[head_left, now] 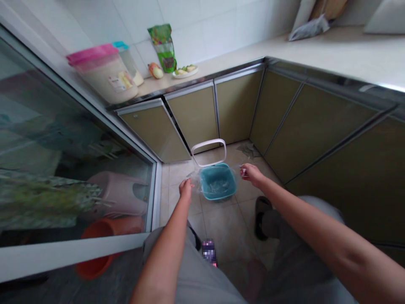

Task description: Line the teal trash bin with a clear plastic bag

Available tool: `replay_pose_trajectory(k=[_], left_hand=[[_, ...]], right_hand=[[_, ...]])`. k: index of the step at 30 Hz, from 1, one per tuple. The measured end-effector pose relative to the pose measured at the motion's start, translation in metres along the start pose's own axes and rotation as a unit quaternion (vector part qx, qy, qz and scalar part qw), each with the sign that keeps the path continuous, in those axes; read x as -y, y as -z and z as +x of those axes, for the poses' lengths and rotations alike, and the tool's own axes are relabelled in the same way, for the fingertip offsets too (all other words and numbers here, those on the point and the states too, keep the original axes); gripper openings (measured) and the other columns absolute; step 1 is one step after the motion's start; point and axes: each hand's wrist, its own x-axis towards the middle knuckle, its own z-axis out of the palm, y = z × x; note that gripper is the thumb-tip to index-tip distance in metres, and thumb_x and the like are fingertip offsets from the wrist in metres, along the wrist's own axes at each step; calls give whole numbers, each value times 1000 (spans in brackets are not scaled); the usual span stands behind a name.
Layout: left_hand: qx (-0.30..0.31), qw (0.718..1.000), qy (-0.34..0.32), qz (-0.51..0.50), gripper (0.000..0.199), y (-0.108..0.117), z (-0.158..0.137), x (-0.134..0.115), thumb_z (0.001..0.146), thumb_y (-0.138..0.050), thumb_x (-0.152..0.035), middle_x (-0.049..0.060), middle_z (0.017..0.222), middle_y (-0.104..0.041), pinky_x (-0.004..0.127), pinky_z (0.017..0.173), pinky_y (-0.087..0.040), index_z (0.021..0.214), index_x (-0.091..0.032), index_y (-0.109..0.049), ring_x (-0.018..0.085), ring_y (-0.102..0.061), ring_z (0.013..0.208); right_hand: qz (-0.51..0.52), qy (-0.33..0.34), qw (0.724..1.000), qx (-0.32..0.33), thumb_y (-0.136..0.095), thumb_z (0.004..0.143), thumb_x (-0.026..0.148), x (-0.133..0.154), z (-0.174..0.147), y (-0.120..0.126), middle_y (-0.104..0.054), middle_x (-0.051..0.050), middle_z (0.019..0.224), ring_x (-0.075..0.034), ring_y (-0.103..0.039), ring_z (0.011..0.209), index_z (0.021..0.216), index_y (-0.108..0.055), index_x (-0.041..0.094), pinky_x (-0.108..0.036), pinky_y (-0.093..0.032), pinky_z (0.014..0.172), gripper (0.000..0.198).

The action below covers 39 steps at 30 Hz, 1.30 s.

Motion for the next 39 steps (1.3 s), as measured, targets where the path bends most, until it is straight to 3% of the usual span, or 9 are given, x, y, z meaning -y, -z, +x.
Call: replay_pose_trajectory(k=[7, 15, 23, 29, 39], left_hand=[[37, 993, -3, -110, 24, 31, -42, -46, 68, -66, -41, -3, 63, -57, 24, 63, -43, 72, -19, -57, 13, -58, 63], [75, 988, -57, -126, 33, 63, -67, -114, 62, -78, -41, -4, 67, -60, 22, 62, -43, 79, -18, -63, 11, -58, 65], [141, 974, -122, -130, 41, 89, -114, -170, 68, -81, -44, -3, 70, -60, 20, 64, -44, 96, -17, -71, 10, -59, 67], [222, 951, -168, -132, 35, 111, -164, -184, 76, -77, -36, -2, 73, -61, 23, 72, -49, 106, -18, -74, 11, -60, 70], [266, 944, -157, -117, 38, 146, -208, -175, 87, -73, -37, 0, 77, -63, 28, 83, -49, 120, -19, -70, 14, -59, 78]], right_hand=[[-12, 37, 999, 21, -65, 80, 26, 37, -37, 6, -67, 0, 73, -14, -62, 61, 87, -59, 21, -25, -47, 57, 11], [-20, 135, 991, 6, -70, 80, 29, 86, -75, 8, -65, 0, 69, -15, -64, 57, 87, -58, 20, -25, -46, 53, 16], [-18, 229, 973, 21, -77, 79, 40, 116, -120, 20, -63, 0, 65, -13, -60, 53, 84, -58, 20, -24, -45, 49, 28], [-30, 283, 958, 35, -82, 75, 49, 117, -167, 40, -64, -1, 66, -12, -58, 52, 83, -62, 20, -24, -47, 49, 36], [-61, 283, 955, 62, -82, 75, 60, 98, -233, 66, -64, -1, 68, -14, -60, 58, 84, -64, 21, -26, -52, 56, 45]])
